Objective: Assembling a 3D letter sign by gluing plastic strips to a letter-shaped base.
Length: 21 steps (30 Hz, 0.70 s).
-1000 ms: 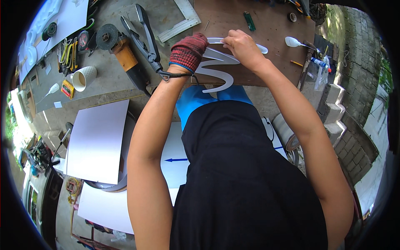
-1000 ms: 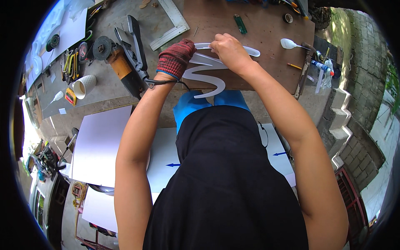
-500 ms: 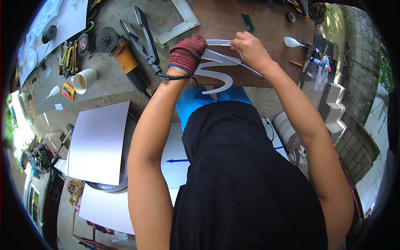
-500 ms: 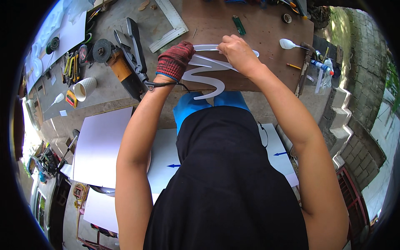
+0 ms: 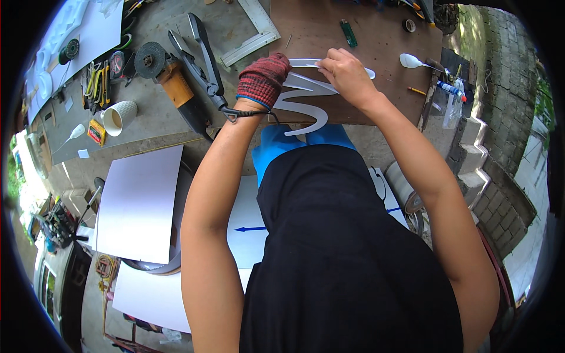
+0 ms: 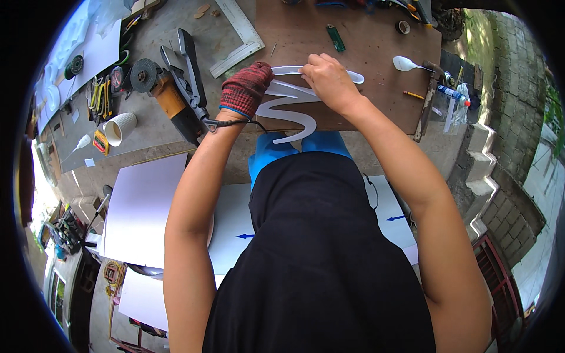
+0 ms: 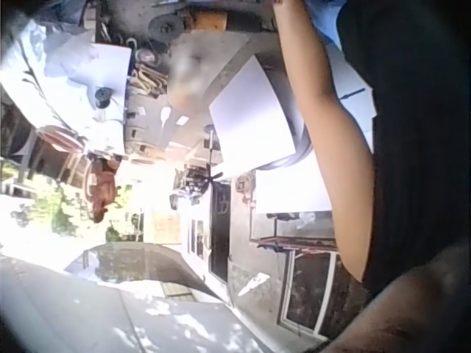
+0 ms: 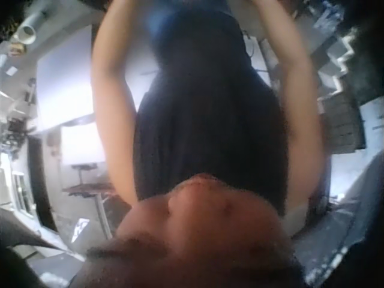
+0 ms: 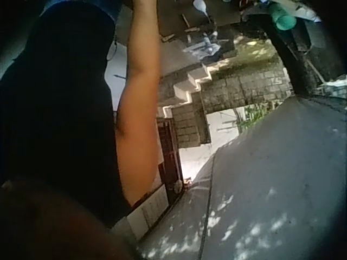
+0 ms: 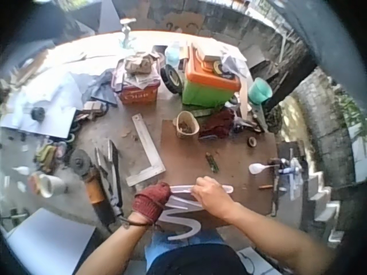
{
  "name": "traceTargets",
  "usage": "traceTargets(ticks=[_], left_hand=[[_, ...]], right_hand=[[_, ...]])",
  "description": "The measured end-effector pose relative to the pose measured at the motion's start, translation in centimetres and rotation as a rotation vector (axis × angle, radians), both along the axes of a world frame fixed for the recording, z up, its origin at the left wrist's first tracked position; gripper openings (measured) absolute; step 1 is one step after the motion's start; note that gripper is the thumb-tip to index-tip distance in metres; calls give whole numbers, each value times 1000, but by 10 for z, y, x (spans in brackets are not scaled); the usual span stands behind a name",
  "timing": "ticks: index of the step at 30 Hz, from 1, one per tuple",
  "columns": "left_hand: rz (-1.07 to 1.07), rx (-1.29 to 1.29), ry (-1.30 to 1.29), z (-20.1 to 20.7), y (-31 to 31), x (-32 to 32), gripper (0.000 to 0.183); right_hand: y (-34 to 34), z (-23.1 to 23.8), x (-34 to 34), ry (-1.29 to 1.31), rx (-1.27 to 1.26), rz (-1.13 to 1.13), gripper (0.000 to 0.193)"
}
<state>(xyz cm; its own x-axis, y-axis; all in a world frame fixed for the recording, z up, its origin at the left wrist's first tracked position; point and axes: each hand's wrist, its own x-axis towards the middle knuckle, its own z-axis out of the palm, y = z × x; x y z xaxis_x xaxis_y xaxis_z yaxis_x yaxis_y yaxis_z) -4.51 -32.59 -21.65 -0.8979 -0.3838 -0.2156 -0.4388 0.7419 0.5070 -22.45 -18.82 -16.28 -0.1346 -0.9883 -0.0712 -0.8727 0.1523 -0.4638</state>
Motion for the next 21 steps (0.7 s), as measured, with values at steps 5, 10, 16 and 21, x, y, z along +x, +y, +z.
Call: traceTargets(ticks=[5, 10, 16, 21], left_hand=[[8, 25, 2, 0, 0, 1, 13], [14, 30, -19, 0, -1, 0, 12], [-1, 30, 12, 1, -1, 2, 13], [20, 53, 10, 5, 0, 0, 14]], right_hand=[[-8, -5, 6, -26, -9, 18, 9], [-11, -4, 7, -34, -16, 33, 8], [-14, -6, 10, -50, -32, 40, 11], [-16, -7, 11, -39, -38, 53, 10]])
